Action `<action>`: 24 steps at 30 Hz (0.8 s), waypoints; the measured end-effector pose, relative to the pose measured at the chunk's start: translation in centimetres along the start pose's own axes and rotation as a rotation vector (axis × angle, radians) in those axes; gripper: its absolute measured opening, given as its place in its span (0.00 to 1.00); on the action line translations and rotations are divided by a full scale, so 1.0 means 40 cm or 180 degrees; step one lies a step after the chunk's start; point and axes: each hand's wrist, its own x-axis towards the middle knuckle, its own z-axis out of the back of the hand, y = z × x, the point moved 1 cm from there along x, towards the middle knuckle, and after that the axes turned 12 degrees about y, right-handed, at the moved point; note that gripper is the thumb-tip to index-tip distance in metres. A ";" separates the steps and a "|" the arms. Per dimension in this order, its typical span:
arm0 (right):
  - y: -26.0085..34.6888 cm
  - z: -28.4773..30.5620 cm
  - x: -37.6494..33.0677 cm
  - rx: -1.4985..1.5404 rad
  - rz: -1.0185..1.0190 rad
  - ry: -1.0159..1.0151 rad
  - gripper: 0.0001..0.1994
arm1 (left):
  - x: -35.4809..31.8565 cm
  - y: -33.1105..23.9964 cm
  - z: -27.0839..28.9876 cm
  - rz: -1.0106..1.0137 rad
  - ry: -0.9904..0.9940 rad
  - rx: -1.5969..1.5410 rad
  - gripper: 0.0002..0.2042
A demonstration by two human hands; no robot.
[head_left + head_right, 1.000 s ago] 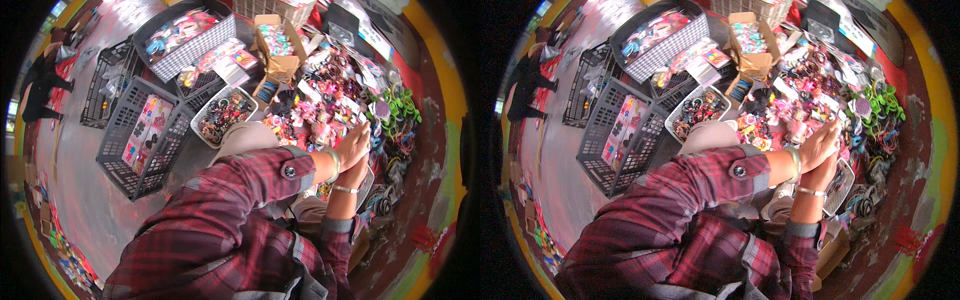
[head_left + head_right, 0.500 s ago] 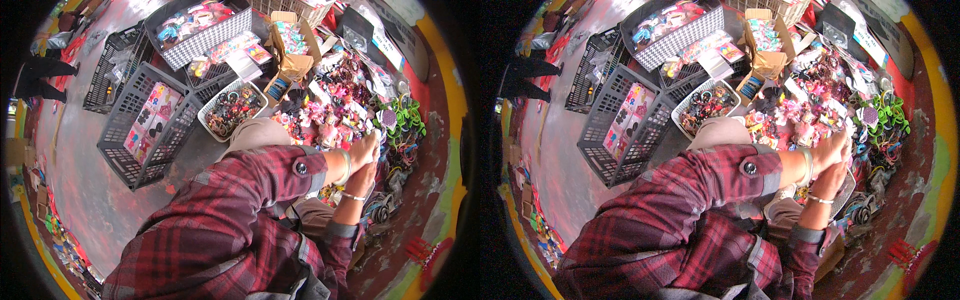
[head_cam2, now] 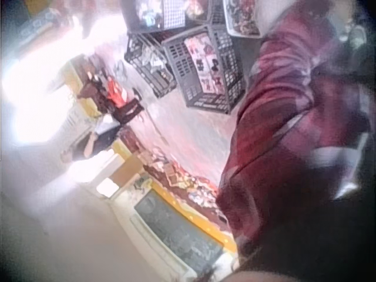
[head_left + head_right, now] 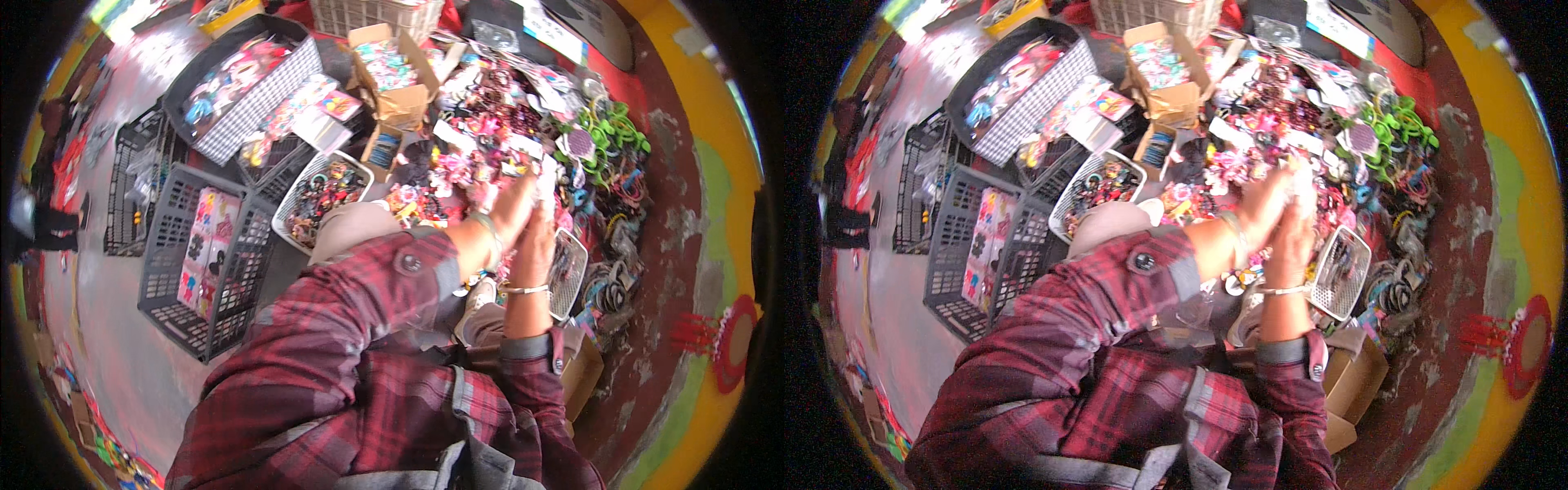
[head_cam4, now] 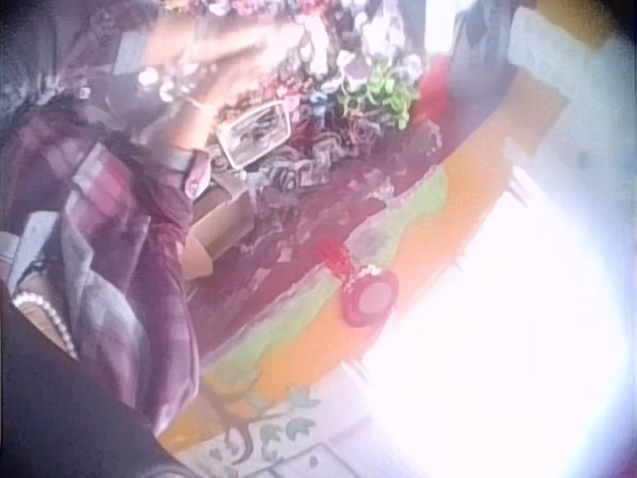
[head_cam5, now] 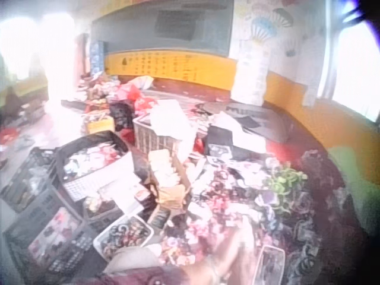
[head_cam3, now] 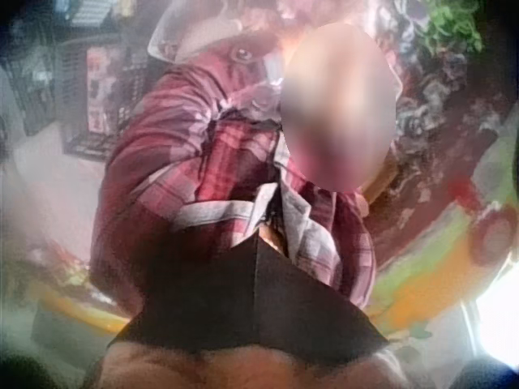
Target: The person sits on the floor surrounded by a large pile of colorful hair accessories and other small items. They pick up various hair ties and clips, wipe them with a white cloth, and place them into a white plastic basket.
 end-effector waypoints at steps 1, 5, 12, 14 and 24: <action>0.001 -0.012 -0.004 -0.0251 0.0121 -0.0011 0.24 | -0.016 -0.063 -0.024 0.0064 0.0005 0.0049 0.12; 0.054 -0.041 0.019 -0.1410 0.0609 -0.0213 0.26 | -0.052 -0.030 -0.058 0.0510 -0.0135 0.0377 0.13; 0.047 -0.023 0.030 0.0099 -0.0413 -0.0043 0.23 | -0.060 -0.032 -0.050 0.0480 -0.0538 0.0071 0.17; 0.063 -0.071 -0.026 -0.0324 -0.0275 -0.0018 0.25 | -0.034 -0.083 -0.045 0.0205 -0.0729 -0.0039 0.11; 0.001 -0.005 0.037 0.0725 -0.0469 -0.0423 0.21 | -0.080 -0.005 -0.050 0.0131 -0.0419 0.0859 0.17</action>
